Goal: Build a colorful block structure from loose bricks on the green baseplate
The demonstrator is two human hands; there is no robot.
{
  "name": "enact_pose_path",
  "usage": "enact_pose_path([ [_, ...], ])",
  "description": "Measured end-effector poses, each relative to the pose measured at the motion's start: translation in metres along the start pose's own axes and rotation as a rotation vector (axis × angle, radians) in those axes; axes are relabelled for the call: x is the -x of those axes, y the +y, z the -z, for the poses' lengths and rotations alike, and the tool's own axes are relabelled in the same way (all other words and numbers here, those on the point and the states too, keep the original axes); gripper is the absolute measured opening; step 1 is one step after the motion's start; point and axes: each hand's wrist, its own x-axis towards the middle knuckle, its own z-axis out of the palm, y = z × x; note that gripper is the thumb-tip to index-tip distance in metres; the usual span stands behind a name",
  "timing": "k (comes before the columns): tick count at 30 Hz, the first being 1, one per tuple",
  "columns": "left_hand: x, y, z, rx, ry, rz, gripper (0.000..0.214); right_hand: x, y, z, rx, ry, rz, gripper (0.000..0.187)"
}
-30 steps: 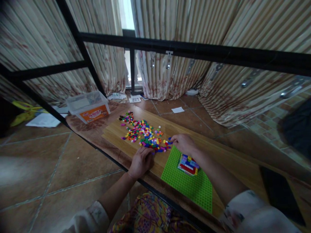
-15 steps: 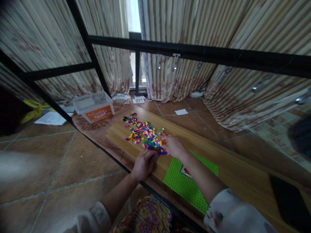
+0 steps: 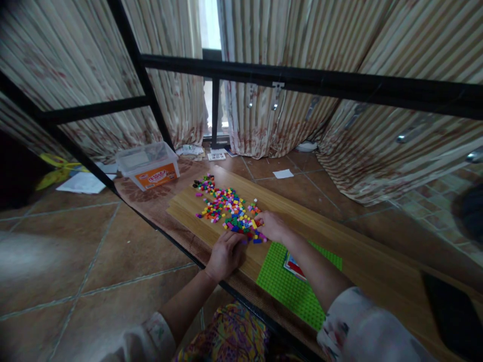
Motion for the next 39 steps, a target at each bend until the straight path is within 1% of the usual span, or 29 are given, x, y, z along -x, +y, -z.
enact_pose_path([
  [4, 0.0, -0.002, 0.0, -0.019, 0.006, -0.015, 0.015, -0.002, -0.002, -0.002, -0.028, 0.016, -0.008, 0.017],
  [7, -0.001, -0.004, -0.001, -0.029, 0.015, -0.024, 0.015, -0.001, -0.002, 0.001, -0.038, 0.053, -0.01, 0.012],
  [9, -0.001, -0.005, -0.001, -0.033, 0.024, -0.027, 0.014, 0.003, 0.0, 0.009, -0.044, 0.091, -0.003, 0.01],
  [12, -0.002, -0.006, -0.001, -0.044, 0.029, -0.037, 0.014, 0.017, 0.01, 0.03, -0.071, 0.154, -0.001, 0.01],
  [14, -0.002, -0.006, -0.001, -0.05, 0.024, -0.046, 0.015, 0.032, 0.021, 0.047, -0.187, 0.204, -0.004, 0.011],
  [16, -0.002, -0.007, -0.001, -0.058, 0.024, -0.052, 0.015, 0.054, 0.035, 0.06, -0.407, 0.259, -0.018, 0.012],
  [18, -0.003, -0.007, -0.002, -0.069, 0.031, -0.058, 0.015, 0.078, 0.048, 0.066, -0.594, 0.309, -0.057, 0.018],
  [19, -0.003, -0.008, -0.002, -0.074, 0.035, -0.062, 0.016, 0.091, 0.053, 0.065, -0.644, 0.338, -0.08, 0.021],
  [21, -0.004, -0.008, -0.002, -0.079, 0.041, -0.074, 0.016, 0.113, 0.062, 0.055, -0.684, 0.393, -0.103, 0.021],
  [23, -0.004, -0.008, -0.002, -0.077, 0.044, -0.087, 0.015, 0.129, 0.066, 0.039, -0.667, 0.452, -0.113, 0.018],
  [25, -0.005, -0.008, -0.002, -0.079, 0.05, -0.095, 0.014, 0.139, 0.067, 0.022, -0.611, 0.505, -0.089, 0.013],
  [28, -0.006, -0.008, -0.002, -0.101, 0.059, -0.094, 0.013, 0.145, 0.063, 0.005, -0.38, 0.596, -0.005, 0.013],
  [30, -0.006, -0.008, -0.001, -0.122, 0.053, -0.093, 0.014, 0.147, 0.061, 0.0, -0.225, 0.664, 0.054, 0.017],
  [32, -0.006, -0.007, -0.001, -0.135, 0.044, -0.094, 0.014, 0.149, 0.059, -0.004, -0.136, 0.706, 0.113, 0.02],
  [36, -0.006, -0.006, -0.002, -0.145, 0.042, -0.083, 0.015, 0.158, 0.059, -0.014, -0.116, 0.75, 0.174, 0.02],
  [39, -0.006, -0.006, -0.003, -0.151, 0.038, -0.073, 0.014, 0.165, 0.06, -0.021, -0.207, 0.784, 0.146, 0.018],
])
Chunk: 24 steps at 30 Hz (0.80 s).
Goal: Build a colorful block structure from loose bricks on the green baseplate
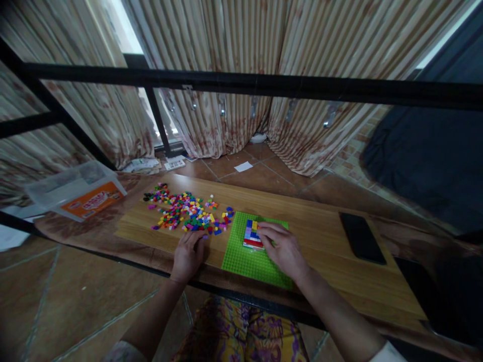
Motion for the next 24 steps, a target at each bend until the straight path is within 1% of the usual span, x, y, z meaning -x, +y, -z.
enact_pose_path([
  [5, 0.001, -0.001, -0.001, -0.004, 0.009, 0.005, 0.013, 0.004, 0.003, -0.001, -0.126, 0.068, -0.108, 0.013],
  [7, 0.001, -0.001, -0.001, -0.006, 0.008, 0.004, 0.013, 0.004, 0.005, -0.002, -0.127, 0.099, -0.135, 0.012],
  [9, 0.001, -0.001, -0.001, -0.004, 0.01, -0.003, 0.013, 0.004, 0.007, -0.002, -0.105, 0.109, -0.161, 0.017],
  [12, 0.001, -0.001, -0.001, -0.006, 0.015, -0.023, 0.014, 0.004, 0.009, 0.0, -0.065, 0.064, -0.181, 0.025],
  [14, 0.001, -0.001, -0.001, -0.012, 0.015, -0.03, 0.014, 0.005, 0.011, 0.003, -0.039, 0.019, -0.176, 0.028],
  [17, 0.001, -0.001, -0.001, -0.018, 0.02, -0.025, 0.014, 0.005, 0.015, 0.007, -0.022, -0.025, -0.168, 0.027],
  [20, 0.001, 0.0, -0.001, -0.014, 0.018, -0.017, 0.014, 0.003, 0.017, 0.009, -0.022, -0.041, -0.169, 0.024],
  [24, 0.001, 0.001, 0.0, -0.002, 0.013, -0.008, 0.014, 0.0, 0.015, 0.002, -0.049, -0.029, -0.189, 0.021],
])
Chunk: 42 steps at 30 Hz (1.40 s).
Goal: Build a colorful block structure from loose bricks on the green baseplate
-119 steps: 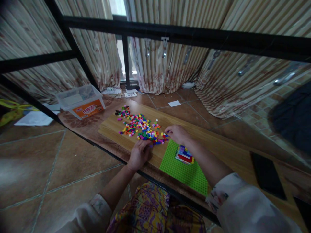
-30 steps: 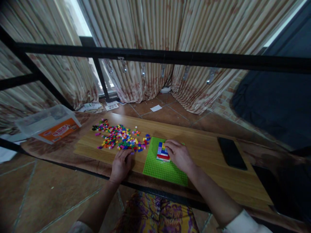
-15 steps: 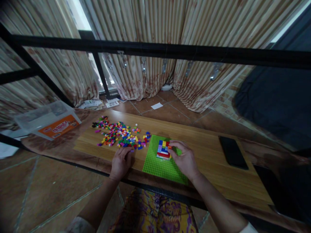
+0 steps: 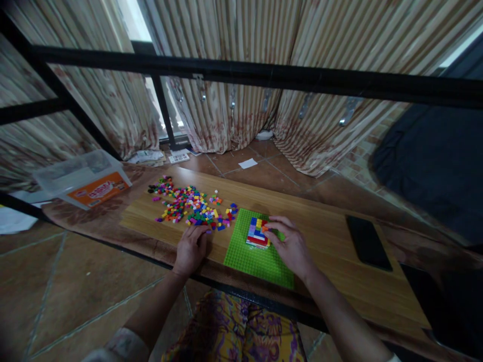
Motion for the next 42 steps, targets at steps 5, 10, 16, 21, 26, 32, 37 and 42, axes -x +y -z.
enact_pose_path([
  [5, 0.0, 0.001, 0.0, -0.002, 0.003, 0.008, 0.014, -0.001, -0.005, -0.016, -0.035, 0.036, -0.009, 0.019],
  [10, 0.001, 0.001, 0.0, -0.006, -0.003, 0.014, 0.014, 0.0, -0.01, -0.019, -0.009, 0.068, -0.015, 0.018],
  [16, 0.001, -0.001, -0.001, -0.007, -0.009, 0.006, 0.015, -0.002, -0.012, -0.017, 0.06, 0.052, 0.03, 0.019],
  [21, 0.001, 0.0, 0.0, -0.004, 0.005, 0.003, 0.015, 0.002, -0.006, -0.02, 0.043, 0.08, -0.002, 0.024],
  [26, 0.0, 0.002, 0.001, 0.0, -0.003, 0.008, 0.015, 0.005, 0.0, -0.022, -0.027, 0.175, -0.138, 0.038],
  [32, 0.001, 0.001, 0.0, -0.005, -0.006, 0.013, 0.016, -0.003, 0.006, -0.038, -0.089, 0.19, -0.293, 0.054],
  [37, 0.001, 0.001, 0.0, 0.001, -0.012, 0.016, 0.016, -0.004, 0.002, -0.052, -0.069, 0.179, -0.305, 0.052],
  [42, 0.0, 0.003, 0.001, -0.002, -0.014, 0.025, 0.016, -0.001, 0.0, -0.057, -0.136, 0.184, -0.333, 0.049],
])
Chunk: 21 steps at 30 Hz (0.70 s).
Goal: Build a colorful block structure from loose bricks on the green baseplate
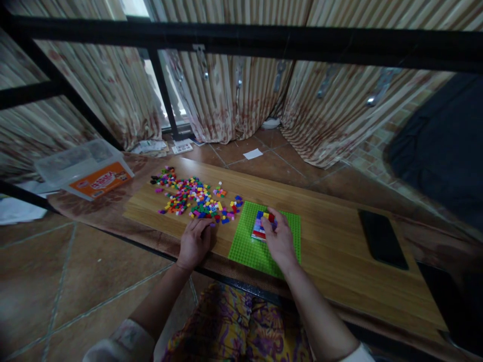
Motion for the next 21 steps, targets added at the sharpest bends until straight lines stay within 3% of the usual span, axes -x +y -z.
enact_pose_path([
  [7, 0.0, 0.0, 0.0, -0.01, -0.019, 0.021, 0.017, 0.001, -0.001, -0.007, -0.143, 0.018, -0.015, 0.046],
  [17, 0.0, -0.003, -0.001, -0.024, 0.022, -0.03, 0.016, -0.001, -0.02, -0.007, -0.429, -0.008, -0.286, 0.057],
  [21, 0.0, -0.005, -0.001, -0.026, 0.03, -0.034, 0.017, 0.004, -0.012, 0.001, -0.552, 0.148, -0.264, 0.055],
])
